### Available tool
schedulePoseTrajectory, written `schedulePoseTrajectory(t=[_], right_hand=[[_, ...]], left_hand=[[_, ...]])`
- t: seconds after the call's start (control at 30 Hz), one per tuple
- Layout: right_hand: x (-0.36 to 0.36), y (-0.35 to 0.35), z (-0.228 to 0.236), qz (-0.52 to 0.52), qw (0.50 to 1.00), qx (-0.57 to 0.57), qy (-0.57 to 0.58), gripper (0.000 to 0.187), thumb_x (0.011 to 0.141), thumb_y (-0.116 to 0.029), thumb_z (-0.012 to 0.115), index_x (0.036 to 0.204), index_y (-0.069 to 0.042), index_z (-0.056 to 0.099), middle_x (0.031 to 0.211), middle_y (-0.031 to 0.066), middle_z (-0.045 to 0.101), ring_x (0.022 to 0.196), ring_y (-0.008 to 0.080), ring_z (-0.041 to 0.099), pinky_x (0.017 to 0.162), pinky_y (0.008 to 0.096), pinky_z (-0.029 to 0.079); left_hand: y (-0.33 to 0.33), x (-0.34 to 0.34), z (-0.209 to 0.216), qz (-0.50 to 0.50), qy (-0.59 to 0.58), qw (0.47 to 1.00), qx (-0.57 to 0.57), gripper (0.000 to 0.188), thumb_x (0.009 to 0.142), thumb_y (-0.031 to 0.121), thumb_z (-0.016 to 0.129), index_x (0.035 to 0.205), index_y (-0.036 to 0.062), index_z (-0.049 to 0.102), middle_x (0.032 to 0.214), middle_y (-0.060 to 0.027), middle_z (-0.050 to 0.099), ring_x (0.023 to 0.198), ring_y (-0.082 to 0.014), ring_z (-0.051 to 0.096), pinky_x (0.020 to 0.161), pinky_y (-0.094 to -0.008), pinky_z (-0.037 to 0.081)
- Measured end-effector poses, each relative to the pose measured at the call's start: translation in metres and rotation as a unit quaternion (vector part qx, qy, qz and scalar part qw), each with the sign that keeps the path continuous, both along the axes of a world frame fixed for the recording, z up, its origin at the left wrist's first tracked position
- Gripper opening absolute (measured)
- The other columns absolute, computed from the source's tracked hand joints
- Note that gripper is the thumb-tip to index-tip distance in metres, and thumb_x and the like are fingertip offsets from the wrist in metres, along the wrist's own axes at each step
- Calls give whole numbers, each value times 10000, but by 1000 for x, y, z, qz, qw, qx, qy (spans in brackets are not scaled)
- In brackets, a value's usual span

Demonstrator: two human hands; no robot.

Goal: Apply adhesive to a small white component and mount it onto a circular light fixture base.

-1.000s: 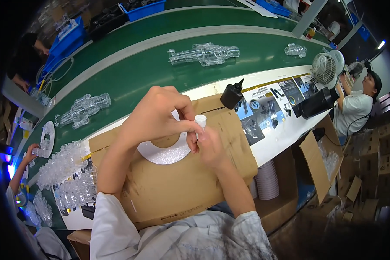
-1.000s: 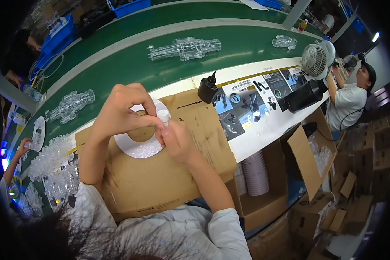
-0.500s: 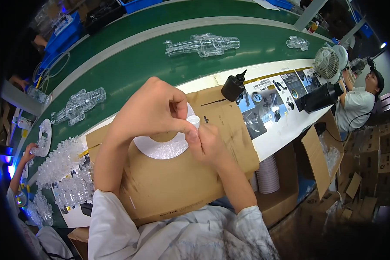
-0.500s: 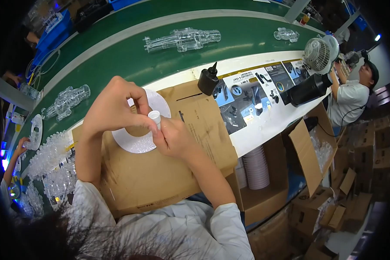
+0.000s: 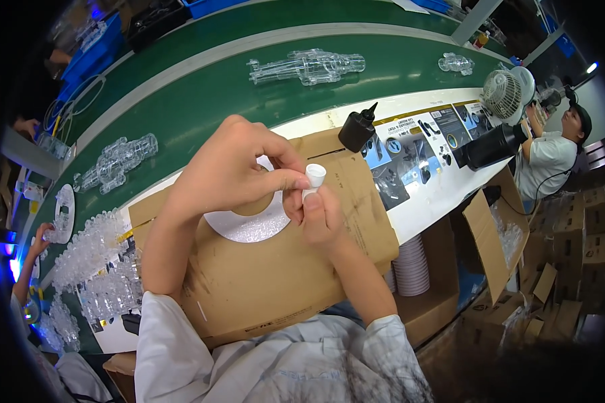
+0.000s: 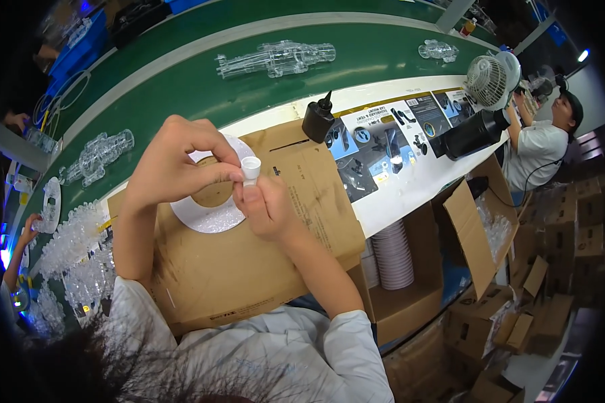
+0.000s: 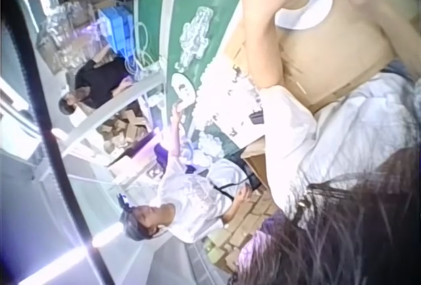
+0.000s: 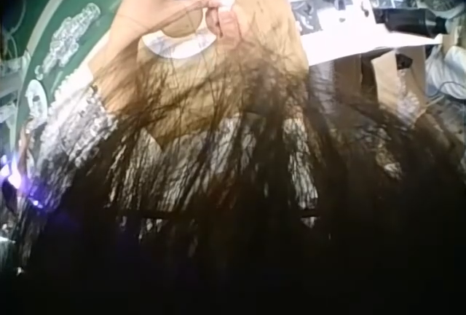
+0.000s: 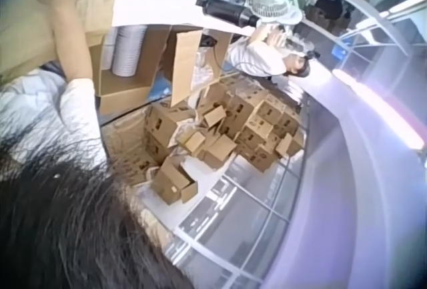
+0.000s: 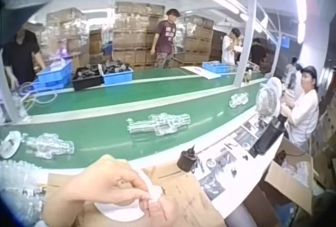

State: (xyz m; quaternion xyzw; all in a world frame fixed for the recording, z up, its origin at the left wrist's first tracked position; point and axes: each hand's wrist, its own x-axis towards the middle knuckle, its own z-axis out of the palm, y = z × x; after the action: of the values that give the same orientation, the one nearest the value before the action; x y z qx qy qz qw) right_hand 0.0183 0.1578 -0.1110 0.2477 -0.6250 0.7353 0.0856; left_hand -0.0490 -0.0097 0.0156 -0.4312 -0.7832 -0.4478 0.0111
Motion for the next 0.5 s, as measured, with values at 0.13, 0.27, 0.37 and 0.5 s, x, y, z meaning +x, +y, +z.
schedulePoseTrajectory(t=[0.13, 0.27, 0.37, 0.5], right_hand=[[3, 1, 2, -14, 1000, -1, -9, 423, 1065, -397, 390, 847, -42, 460, 673, 29, 484, 575, 105, 453, 511, 255, 354], [0, 1, 4, -20, 1000, -17, -7, 403, 1053, -349, 413, 814, -35, 491, 642, 31, 505, 554, 104, 471, 503, 261, 375], [0, 1, 2, -9, 998, -54, -16, 364, 1046, -280, 434, 783, -38, 507, 618, 20, 512, 537, 93, 467, 495, 261, 379], [1, -2, 11, 30, 991, -78, -103, 439, 1055, -423, 426, 816, -56, 457, 631, 17, 430, 543, 102, 383, 496, 258, 306]], left_hand=[[-4, 2, 3, -12, -2, 1000, -4, 174, 676, 132, 901, 754, 65, 761, 705, -45, 712, 669, -182, 650, 591, -299, 482], [-5, 0, 0, -33, 64, 997, -2, 157, 696, 120, 884, 764, 61, 755, 697, -44, 700, 657, -197, 635, 609, -305, 475], [-3, 0, 0, -34, 98, 995, 1, 122, 737, 93, 849, 788, 51, 746, 719, -48, 704, 663, -211, 636, 636, -312, 477], [-7, -9, -4, 42, 152, 987, -19, 127, 851, 99, 744, 746, 43, 700, 738, -69, 706, 642, -223, 617, 626, -330, 468]])
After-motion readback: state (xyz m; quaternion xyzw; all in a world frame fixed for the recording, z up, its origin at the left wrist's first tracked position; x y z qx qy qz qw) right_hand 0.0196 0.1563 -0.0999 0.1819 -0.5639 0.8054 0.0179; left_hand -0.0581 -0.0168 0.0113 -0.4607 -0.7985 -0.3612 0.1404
